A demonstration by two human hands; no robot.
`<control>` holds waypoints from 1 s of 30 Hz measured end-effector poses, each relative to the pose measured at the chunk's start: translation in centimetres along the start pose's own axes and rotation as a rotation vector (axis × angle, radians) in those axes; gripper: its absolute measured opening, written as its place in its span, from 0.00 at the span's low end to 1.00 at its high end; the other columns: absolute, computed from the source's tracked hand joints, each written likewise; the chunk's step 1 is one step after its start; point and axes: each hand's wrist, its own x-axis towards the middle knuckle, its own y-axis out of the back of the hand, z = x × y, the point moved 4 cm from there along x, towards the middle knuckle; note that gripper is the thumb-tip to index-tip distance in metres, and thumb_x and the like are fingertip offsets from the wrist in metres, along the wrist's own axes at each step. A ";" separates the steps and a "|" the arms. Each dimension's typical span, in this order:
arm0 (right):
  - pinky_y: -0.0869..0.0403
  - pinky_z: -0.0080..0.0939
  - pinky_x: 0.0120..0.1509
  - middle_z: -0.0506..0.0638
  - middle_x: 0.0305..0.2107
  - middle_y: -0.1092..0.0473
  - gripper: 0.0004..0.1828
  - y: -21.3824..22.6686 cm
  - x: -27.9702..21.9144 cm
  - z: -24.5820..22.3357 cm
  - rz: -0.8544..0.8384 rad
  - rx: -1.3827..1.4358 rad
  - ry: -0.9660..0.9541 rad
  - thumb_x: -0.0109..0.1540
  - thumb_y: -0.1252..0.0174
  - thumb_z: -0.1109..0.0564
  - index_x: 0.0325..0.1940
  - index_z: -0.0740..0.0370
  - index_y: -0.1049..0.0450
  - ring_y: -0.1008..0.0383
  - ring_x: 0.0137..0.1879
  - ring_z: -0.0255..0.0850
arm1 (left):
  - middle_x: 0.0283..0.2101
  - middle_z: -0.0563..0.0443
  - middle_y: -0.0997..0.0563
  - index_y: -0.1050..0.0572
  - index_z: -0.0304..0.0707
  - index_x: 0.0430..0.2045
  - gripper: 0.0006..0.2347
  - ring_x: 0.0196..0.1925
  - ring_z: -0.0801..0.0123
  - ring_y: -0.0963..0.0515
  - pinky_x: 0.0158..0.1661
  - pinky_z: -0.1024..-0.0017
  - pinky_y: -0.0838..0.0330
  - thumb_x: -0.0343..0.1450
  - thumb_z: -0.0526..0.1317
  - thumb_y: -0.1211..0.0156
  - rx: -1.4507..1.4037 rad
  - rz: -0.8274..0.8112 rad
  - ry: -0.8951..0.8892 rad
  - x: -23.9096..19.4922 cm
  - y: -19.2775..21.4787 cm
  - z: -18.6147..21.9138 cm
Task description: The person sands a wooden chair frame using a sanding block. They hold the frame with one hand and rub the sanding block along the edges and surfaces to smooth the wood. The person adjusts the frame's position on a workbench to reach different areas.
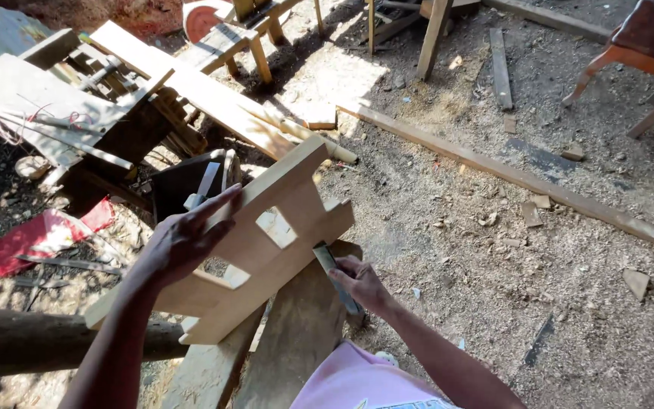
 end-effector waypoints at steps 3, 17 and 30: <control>0.23 0.45 0.56 0.52 0.48 0.29 0.18 -2.5 0.4 -4.0 0.086 -0.360 0.289 0.65 0.39 0.53 0.58 0.59 0.24 0.27 0.53 0.44 | 0.25 0.33 0.22 0.39 0.77 0.69 0.25 0.30 0.52 0.18 0.39 0.56 0.26 0.73 0.54 0.47 0.029 -0.051 0.000 0.2 0.3 -0.2; 0.26 0.55 0.59 0.65 0.58 0.32 0.20 -7.0 0.2 -4.0 0.335 -0.949 0.803 0.63 0.37 0.58 0.61 0.49 0.22 0.29 0.56 0.61 | 0.28 0.32 0.18 0.38 0.65 0.67 0.29 0.29 0.51 0.19 0.37 0.53 0.24 0.69 0.54 0.37 0.024 -0.113 -0.176 2.2 0.6 -0.5; 0.23 0.45 0.56 0.57 0.47 0.28 0.15 0.1 -0.5 -2.6 0.350 -0.784 0.639 0.67 0.41 0.53 0.57 0.59 0.23 0.26 0.55 0.51 | 0.32 0.35 0.17 0.45 0.67 0.72 0.30 0.32 0.59 0.17 0.45 0.56 0.25 0.72 0.49 0.42 -0.122 -0.078 -0.196 1.8 0.8 1.1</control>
